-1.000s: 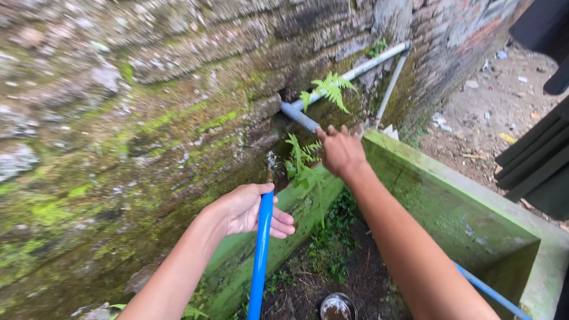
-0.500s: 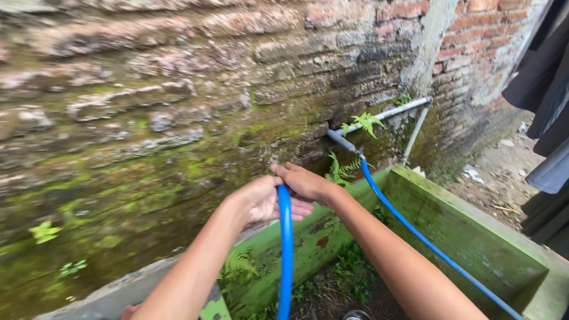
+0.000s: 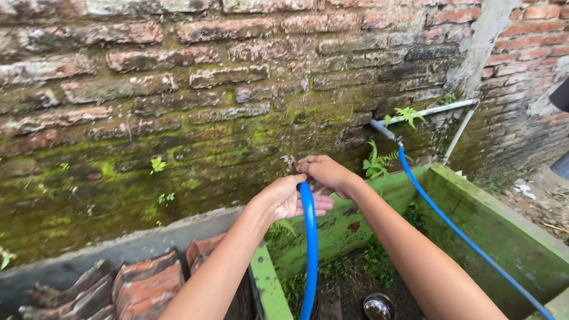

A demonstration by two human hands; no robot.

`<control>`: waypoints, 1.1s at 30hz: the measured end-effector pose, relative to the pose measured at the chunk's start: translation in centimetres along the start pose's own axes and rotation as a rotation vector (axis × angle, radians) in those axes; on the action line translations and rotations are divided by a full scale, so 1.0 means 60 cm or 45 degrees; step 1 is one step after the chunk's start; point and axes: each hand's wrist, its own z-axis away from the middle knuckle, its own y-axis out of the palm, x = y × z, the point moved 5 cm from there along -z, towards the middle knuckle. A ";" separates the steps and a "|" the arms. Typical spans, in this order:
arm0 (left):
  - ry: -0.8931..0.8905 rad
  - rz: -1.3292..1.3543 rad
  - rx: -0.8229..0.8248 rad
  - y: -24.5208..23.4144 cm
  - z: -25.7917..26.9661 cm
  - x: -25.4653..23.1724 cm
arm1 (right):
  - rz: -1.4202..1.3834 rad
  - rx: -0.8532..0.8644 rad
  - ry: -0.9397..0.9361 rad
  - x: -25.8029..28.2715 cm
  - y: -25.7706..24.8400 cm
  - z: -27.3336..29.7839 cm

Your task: Cleaning a garden area using a water hose.

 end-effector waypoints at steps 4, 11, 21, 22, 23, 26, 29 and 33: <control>0.048 -0.036 -0.036 0.016 0.058 0.015 | -0.116 0.007 -0.029 -0.002 0.028 0.007; 0.075 -0.056 0.009 0.024 0.151 0.042 | -0.014 -0.217 -0.146 -0.030 0.070 -0.035; 0.075 -0.918 -0.559 -0.062 0.209 -0.020 | 0.697 -0.275 0.035 0.001 0.116 -0.058; 0.065 -0.910 -0.564 -0.071 0.214 -0.022 | 0.697 -0.263 0.039 -0.006 0.124 -0.070; 0.070 -0.831 -0.551 -0.079 0.216 -0.029 | 0.738 -0.211 0.136 -0.015 0.129 -0.084; 0.067 -0.719 -0.527 -0.134 0.198 -0.035 | 0.774 -0.141 0.275 -0.047 0.145 -0.121; 0.066 -0.654 -0.522 -0.185 0.177 -0.039 | 0.703 -0.126 0.328 -0.096 0.155 -0.170; 0.083 -0.553 -0.539 -0.213 0.175 -0.058 | 0.477 -0.093 0.377 -0.126 0.174 -0.212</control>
